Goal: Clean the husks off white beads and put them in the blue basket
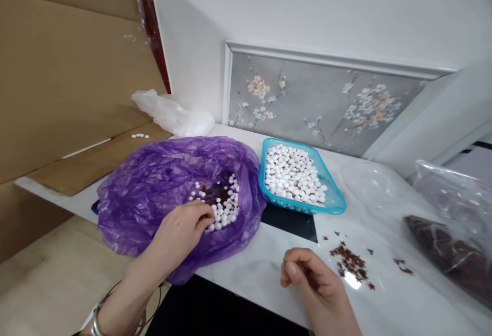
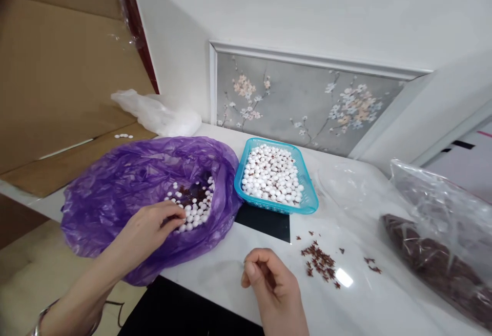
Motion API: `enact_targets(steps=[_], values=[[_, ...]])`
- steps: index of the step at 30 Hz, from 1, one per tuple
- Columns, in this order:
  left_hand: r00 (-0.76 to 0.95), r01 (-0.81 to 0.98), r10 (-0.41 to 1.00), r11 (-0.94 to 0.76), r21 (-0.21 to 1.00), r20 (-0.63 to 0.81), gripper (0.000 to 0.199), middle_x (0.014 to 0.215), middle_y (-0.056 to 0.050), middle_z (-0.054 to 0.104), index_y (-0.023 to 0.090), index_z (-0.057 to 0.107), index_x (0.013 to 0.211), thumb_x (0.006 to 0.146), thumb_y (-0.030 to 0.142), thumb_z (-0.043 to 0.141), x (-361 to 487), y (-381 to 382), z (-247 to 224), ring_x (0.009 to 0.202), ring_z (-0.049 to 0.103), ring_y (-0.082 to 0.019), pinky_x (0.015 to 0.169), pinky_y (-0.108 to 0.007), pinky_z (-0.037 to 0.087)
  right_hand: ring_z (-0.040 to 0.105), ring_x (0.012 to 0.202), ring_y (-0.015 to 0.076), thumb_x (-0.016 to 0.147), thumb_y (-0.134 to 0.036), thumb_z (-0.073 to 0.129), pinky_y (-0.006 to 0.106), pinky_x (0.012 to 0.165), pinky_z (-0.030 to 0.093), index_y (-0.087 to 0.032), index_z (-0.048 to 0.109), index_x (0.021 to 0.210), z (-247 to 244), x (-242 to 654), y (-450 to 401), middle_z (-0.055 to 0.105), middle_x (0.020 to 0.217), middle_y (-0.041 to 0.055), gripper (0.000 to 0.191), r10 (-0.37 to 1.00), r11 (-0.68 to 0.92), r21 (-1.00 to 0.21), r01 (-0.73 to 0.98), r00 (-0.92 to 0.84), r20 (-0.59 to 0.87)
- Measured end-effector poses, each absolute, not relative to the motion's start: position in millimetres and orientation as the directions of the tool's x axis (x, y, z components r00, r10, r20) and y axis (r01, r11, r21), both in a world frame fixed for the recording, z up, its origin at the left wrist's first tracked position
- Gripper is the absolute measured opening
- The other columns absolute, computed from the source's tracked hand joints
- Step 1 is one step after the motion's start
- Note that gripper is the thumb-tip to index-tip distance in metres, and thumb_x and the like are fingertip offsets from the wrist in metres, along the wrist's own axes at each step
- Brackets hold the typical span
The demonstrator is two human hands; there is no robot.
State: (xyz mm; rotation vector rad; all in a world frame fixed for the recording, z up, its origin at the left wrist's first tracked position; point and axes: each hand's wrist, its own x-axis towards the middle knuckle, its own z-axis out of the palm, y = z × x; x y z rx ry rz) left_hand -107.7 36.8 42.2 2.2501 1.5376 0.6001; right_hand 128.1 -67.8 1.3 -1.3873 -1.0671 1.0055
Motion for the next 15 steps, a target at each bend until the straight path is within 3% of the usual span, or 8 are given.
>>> enact_targets(steps=[4,6,8,11,15], values=[[0.189,0.602,0.954,-0.299,0.74,0.232,0.014,0.09,-0.004,0.07,0.022,0.07,0.086,0.086,0.028,0.058,-103,29,50,0.083,0.063,-0.021,0.075,-0.028,0.044,0.056,0.061,0.0156,0.082,-0.046,0.063,0.026,0.063,0.046,-0.02,0.063,0.076,-6,128,-66,0.061,0.064,0.0003,0.026,0.969,-0.033,-0.999,0.024,0.247,-0.026],[0.123,0.349,0.98,-0.188,0.918,0.154,0.013,0.086,-0.003,0.07,0.021,0.071,0.087,0.084,0.031,0.063,-95,22,55,0.081,0.063,-0.019,0.075,-0.026,0.047,0.057,0.062,0.0165,0.082,-0.044,0.064,0.027,0.064,0.047,-0.019,0.065,0.079,-7,126,-65,0.062,0.064,0.0012,0.025,0.961,-0.032,-0.999,0.004,0.276,-0.029],[0.146,-0.019,0.989,0.038,0.999,-0.035,0.014,0.081,-0.002,0.07,0.02,0.073,0.085,0.08,0.032,0.07,-84,14,58,0.075,0.063,-0.015,0.074,-0.024,0.051,0.059,0.062,0.0175,0.082,-0.043,0.065,0.029,0.065,0.049,-0.019,0.066,0.083,-6,124,-64,0.064,0.065,0.0018,0.024,0.953,-0.023,-1.0,-0.018,0.302,-0.027],[0.281,-0.419,0.917,0.381,0.824,-0.282,0.019,0.078,-0.002,0.069,0.016,0.075,0.084,0.07,0.027,0.08,-65,5,57,0.07,0.063,-0.011,0.072,-0.018,0.054,0.061,0.063,0.0161,0.084,-0.04,0.064,0.028,0.065,0.05,-0.02,0.064,0.087,0,120,-62,0.064,0.067,0.0008,0.021,0.957,0.012,-0.998,-0.054,0.29,-0.004],[0.413,-0.532,0.829,0.555,0.639,-0.376,0.02,0.074,-0.002,0.067,0.013,0.075,0.083,0.065,0.014,0.084,-40,0,47,0.065,0.063,-0.007,0.065,-0.012,0.054,0.06,0.063,0.013,0.088,-0.035,0.061,0.024,0.065,0.049,-0.02,0.061,0.086,10,118,-60,0.063,0.066,-0.0014,0.015,0.963,0.085,-0.991,-0.105,0.263,0.055]])
